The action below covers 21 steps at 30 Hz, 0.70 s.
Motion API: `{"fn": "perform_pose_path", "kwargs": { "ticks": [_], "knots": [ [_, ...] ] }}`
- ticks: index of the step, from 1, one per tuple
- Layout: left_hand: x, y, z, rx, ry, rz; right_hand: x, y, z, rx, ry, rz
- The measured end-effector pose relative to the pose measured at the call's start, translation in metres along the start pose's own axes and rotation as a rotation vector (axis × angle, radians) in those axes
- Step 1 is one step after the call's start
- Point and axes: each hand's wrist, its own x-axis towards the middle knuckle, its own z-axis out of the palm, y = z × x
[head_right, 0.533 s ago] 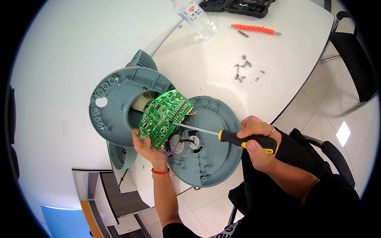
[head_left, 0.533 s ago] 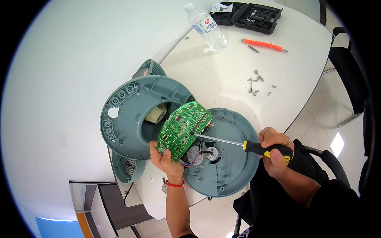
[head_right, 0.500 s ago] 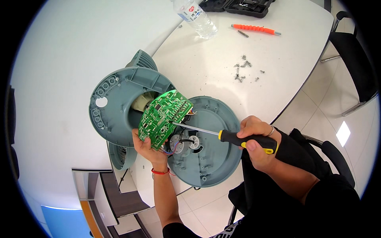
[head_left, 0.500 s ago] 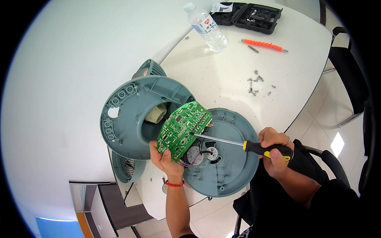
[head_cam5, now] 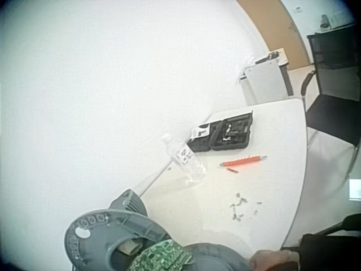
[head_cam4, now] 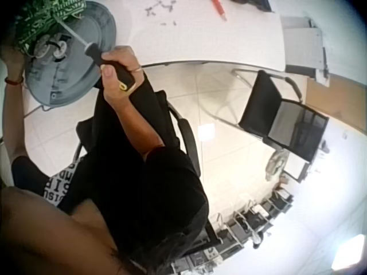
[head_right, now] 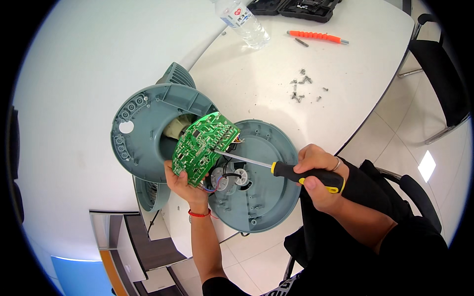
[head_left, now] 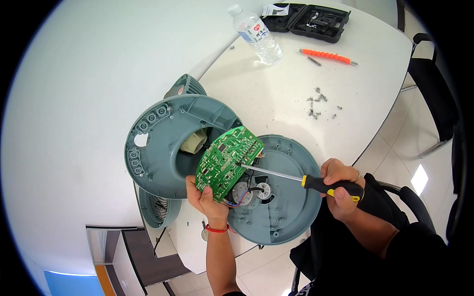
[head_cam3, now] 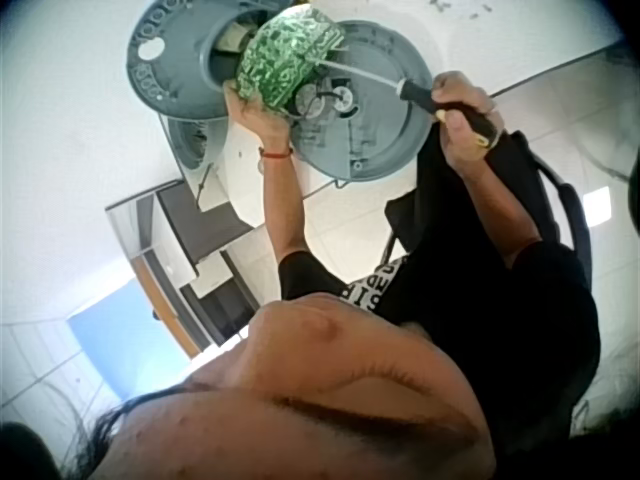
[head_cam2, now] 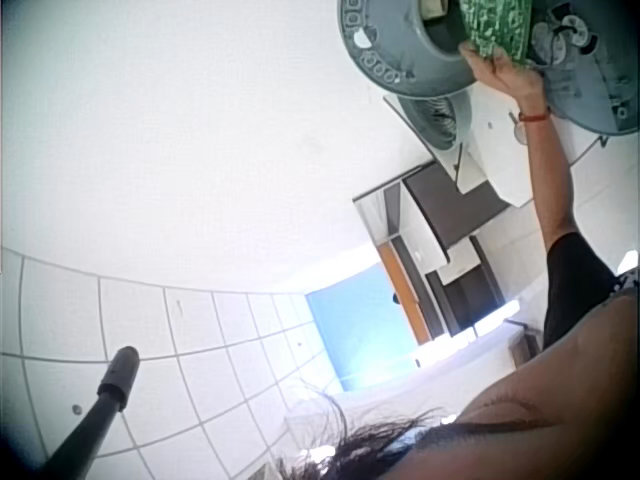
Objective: The person holds a green circuit board and uses a screwdriver to adjust or tighten components on it. The person works at a white table with disassembled fan parts and tools nearby.
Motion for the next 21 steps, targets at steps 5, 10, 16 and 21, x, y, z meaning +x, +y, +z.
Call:
{"fn": "perform_pose_path", "kwargs": {
  "ticks": [5, 10, 16, 21],
  "knots": [
    [0.0003, -0.0012, -0.0028, 0.022, -0.013, 0.014, 0.0007, 0.0023, -0.0017, -0.018, -0.024, -0.024],
    [0.0004, -0.0040, -0.0047, 0.043, -0.005, 0.022, 0.0013, 0.0029, -0.0025, -0.027, -0.045, -0.037],
    [0.0003, -0.0019, -0.0036, 0.037, -0.010, 0.012, 0.0012, 0.0015, -0.0012, -0.021, -0.032, -0.024],
    [0.0000, -0.0021, -0.0037, 0.030, -0.010, 0.018, 0.0005, 0.0020, -0.0020, -0.032, -0.034, -0.026]
  ]
}}
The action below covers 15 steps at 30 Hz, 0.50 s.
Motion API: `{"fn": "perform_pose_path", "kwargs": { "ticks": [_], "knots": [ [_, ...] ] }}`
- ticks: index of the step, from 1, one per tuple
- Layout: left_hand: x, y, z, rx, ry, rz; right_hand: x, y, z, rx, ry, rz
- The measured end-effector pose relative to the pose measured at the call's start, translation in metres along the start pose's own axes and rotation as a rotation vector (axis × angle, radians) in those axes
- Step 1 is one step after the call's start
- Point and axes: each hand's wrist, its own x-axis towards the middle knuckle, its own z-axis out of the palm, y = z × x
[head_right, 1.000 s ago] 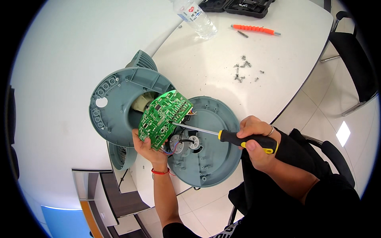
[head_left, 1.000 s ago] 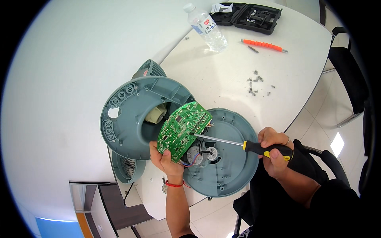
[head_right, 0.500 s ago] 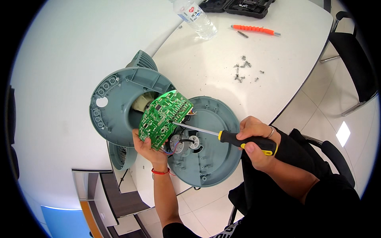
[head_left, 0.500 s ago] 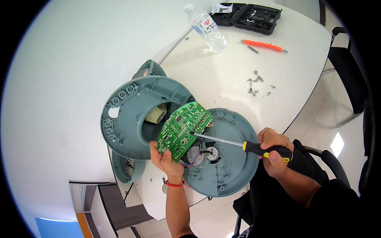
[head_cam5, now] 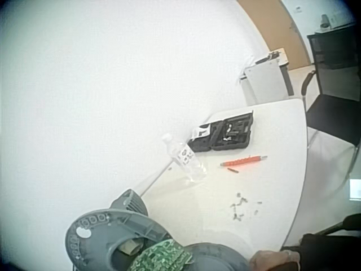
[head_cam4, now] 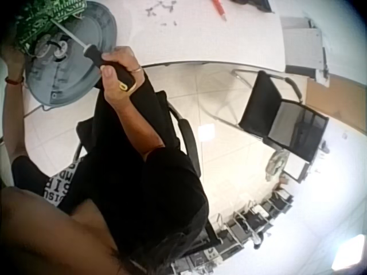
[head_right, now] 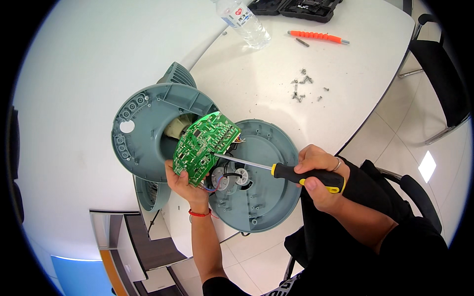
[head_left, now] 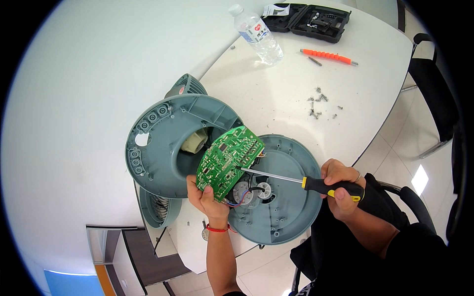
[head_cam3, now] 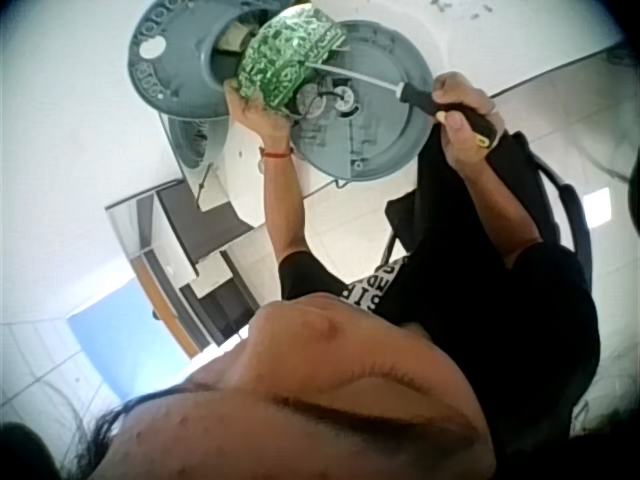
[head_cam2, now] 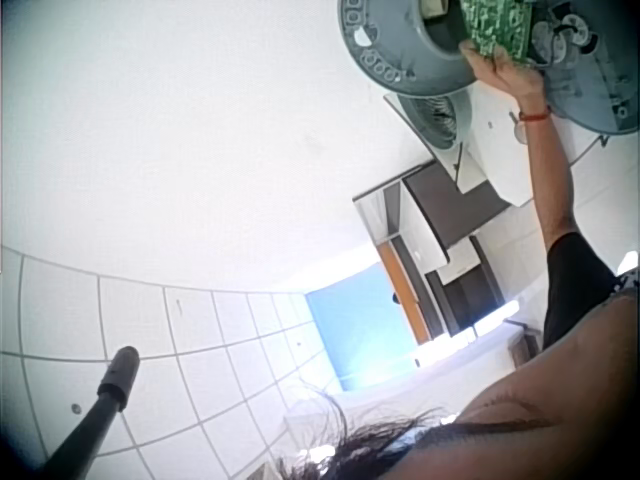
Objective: The person holds a green circuit board and uses a screwdriver to adjust or tighten components on it. The person works at a white table with disassembled fan parts and tools nearby.
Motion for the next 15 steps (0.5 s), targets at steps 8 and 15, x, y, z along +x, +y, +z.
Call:
{"fn": "perform_pose_path", "kwargs": {
  "ticks": [8, 15],
  "knots": [
    [0.0000, 0.0010, 0.0002, -0.010, 0.000, 0.005, -0.0006, -0.0023, 0.0035, 0.026, 0.038, 0.029],
    [0.0009, -0.0009, -0.0001, -0.007, -0.009, 0.018, 0.0005, -0.0011, 0.0002, 0.000, -0.003, 0.010]
  ]
}}
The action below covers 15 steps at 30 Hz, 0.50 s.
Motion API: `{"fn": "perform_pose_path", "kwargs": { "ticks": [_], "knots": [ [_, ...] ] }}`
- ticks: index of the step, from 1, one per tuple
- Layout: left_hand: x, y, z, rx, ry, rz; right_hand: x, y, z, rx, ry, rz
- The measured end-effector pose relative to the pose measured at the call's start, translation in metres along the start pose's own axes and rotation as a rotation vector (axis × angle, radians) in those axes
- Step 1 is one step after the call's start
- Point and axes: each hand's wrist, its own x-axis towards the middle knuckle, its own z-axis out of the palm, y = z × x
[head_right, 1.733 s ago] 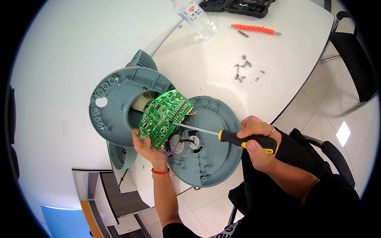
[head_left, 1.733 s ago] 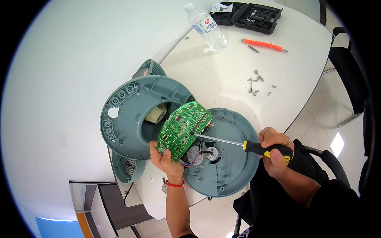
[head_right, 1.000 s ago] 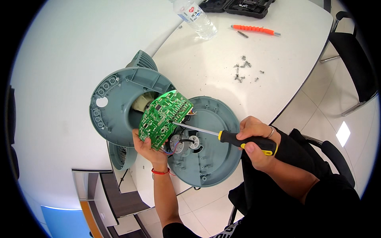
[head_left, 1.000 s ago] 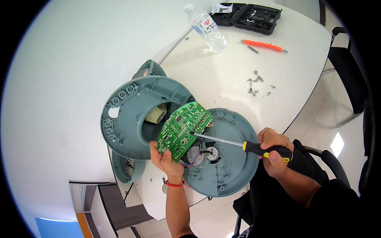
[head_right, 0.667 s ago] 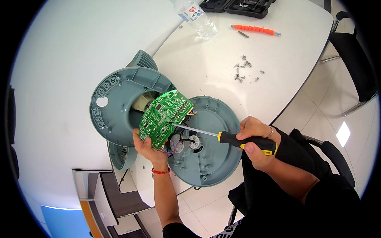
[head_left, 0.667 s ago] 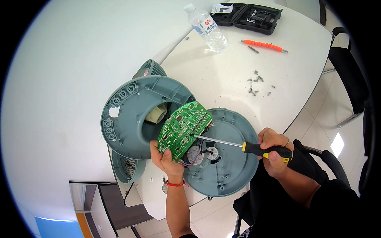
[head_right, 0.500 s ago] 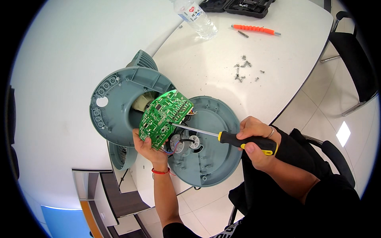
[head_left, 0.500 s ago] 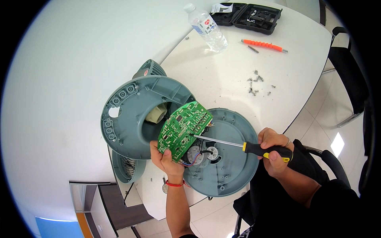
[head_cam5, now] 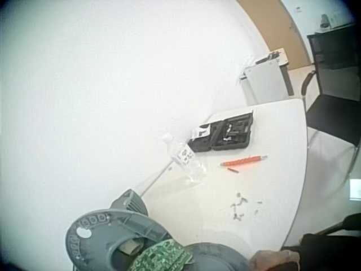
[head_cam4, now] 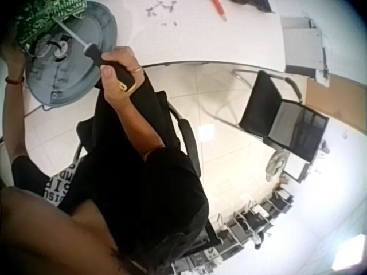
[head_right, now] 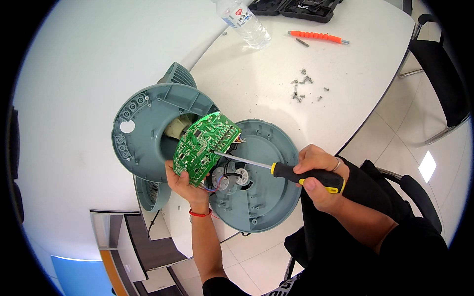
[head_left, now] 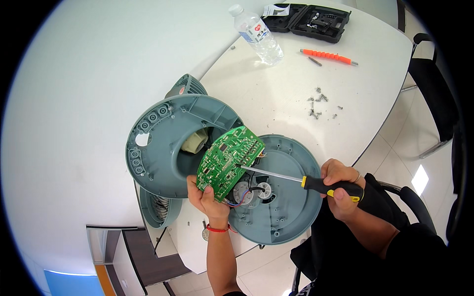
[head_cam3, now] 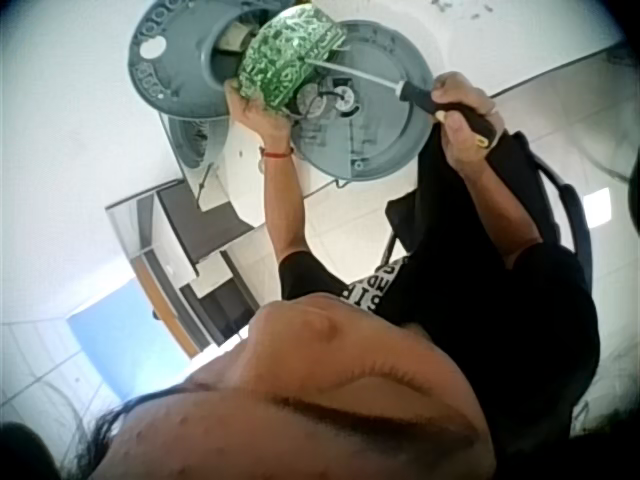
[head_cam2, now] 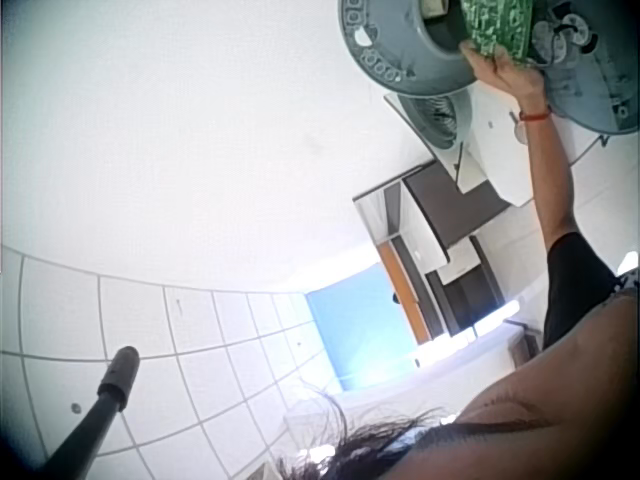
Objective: The person holds a green circuit board and uses a screwdriver to adjust or tighten components on it. The person works at a white table with disassembled fan parts and tools nearby.
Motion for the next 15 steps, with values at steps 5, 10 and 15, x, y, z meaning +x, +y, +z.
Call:
{"fn": "perform_pose_path", "kwargs": {
  "ticks": [5, 10, 15],
  "knots": [
    [-0.0006, 0.0022, 0.0019, 0.000, -0.002, -0.008, -0.0007, 0.0009, -0.0001, 0.003, 0.005, -0.003],
    [-0.0007, 0.0013, 0.0000, 0.000, -0.001, -0.011, -0.0007, 0.0015, 0.0008, 0.001, 0.011, -0.011],
    [-0.0008, -0.0002, -0.0001, 0.010, 0.002, -0.002, -0.0003, 0.0010, 0.0013, -0.001, 0.011, -0.007]
  ]
}}
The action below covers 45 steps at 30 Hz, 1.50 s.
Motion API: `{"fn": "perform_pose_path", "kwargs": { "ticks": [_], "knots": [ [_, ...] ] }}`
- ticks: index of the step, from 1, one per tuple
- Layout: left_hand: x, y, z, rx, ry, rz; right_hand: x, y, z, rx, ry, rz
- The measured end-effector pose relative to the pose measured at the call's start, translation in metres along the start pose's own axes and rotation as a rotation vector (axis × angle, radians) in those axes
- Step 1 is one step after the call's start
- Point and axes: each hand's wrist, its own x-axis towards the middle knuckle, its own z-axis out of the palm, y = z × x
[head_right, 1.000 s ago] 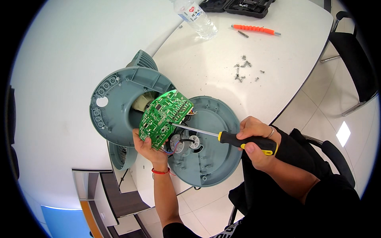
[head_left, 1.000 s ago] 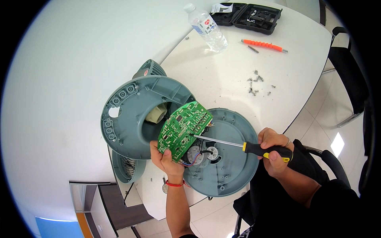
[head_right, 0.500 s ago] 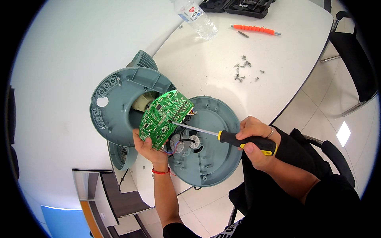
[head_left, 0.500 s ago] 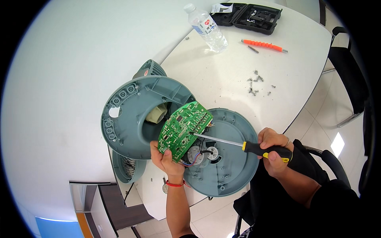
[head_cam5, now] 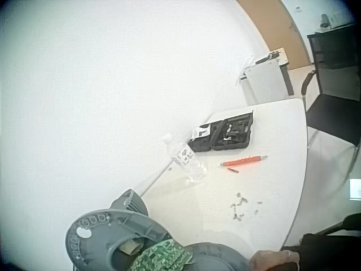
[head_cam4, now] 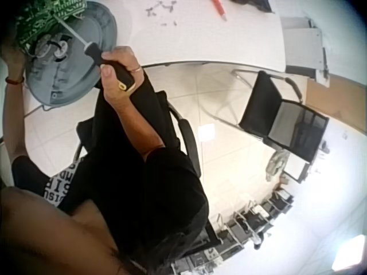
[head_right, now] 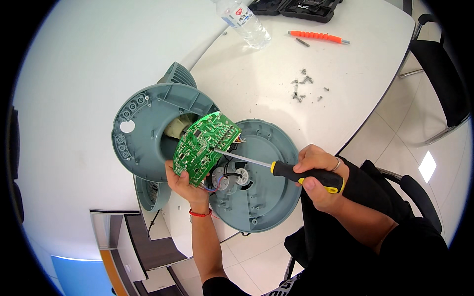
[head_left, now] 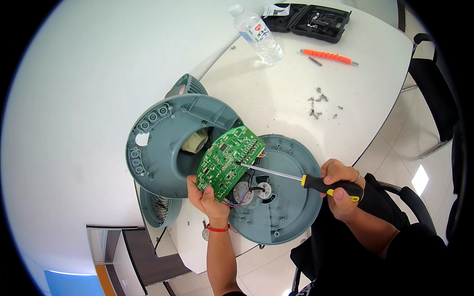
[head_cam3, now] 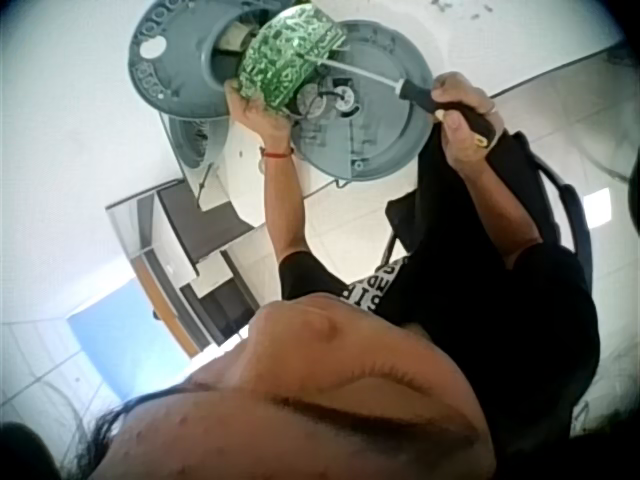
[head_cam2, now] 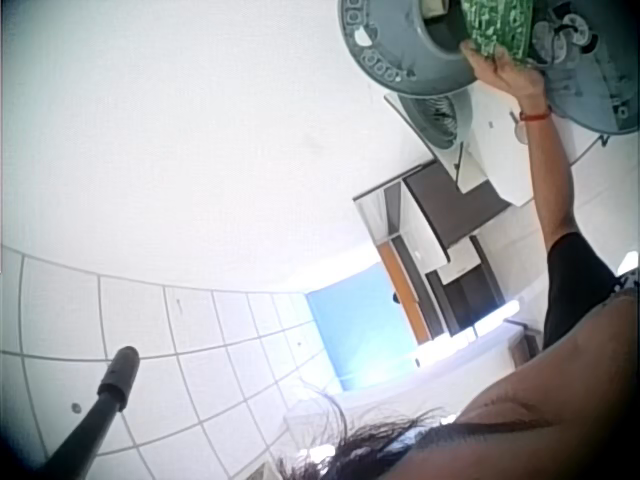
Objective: The person holds a green circuit board and uses a screwdriver to adjust or tighten components on it. The person works at a white table with disassembled fan parts and tools nearby.
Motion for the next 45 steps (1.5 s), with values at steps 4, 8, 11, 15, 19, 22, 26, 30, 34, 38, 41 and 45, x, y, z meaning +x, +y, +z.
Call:
{"fn": "perform_pose_path", "kwargs": {
  "ticks": [4, 8, 11, 15, 19, 22, 26, 30, 34, 38, 41, 45],
  "knots": [
    [0.0001, 0.0017, 0.0014, 0.000, 0.002, -0.002, 0.0002, -0.0003, -0.0001, -0.006, -0.002, -0.002],
    [-0.0002, 0.0014, 0.0008, 0.009, 0.006, -0.003, -0.0013, 0.0027, -0.0061, 0.034, -0.058, -0.024],
    [-0.0001, 0.0005, 0.0003, 0.019, 0.007, 0.001, -0.0011, 0.0014, -0.0058, 0.030, -0.061, -0.016],
    [0.0002, 0.0015, 0.0015, 0.027, 0.010, 0.001, -0.0008, 0.0005, -0.0062, 0.031, -0.065, -0.009],
    [-0.0002, 0.0018, 0.0013, 0.017, 0.009, -0.006, -0.0009, 0.0015, -0.0057, 0.027, -0.061, -0.008],
    [-0.0003, 0.0020, 0.0016, 0.006, 0.007, -0.013, -0.0008, 0.0012, -0.0060, 0.023, -0.064, -0.010],
    [-0.0003, 0.0014, 0.0008, 0.012, 0.010, -0.007, -0.0013, 0.0012, -0.0049, 0.022, -0.054, -0.001],
    [0.0001, 0.0009, 0.0010, 0.007, 0.009, -0.002, -0.0006, -0.0003, -0.0037, 0.021, -0.044, -0.002],
    [0.0001, 0.0011, 0.0006, 0.023, 0.011, -0.005, -0.0006, 0.0005, -0.0038, 0.020, -0.043, -0.007],
    [0.0000, 0.0007, 0.0002, 0.018, 0.009, -0.007, -0.0006, 0.0008, -0.0040, 0.009, -0.043, -0.020],
    [-0.0001, 0.0011, 0.0015, 0.013, 0.014, -0.007, -0.0008, 0.0007, -0.0034, 0.012, -0.039, -0.019],
    [-0.0002, 0.0000, -0.0002, 0.017, 0.008, -0.003, -0.0017, 0.0011, -0.0036, 0.008, -0.045, -0.011]
  ]
}}
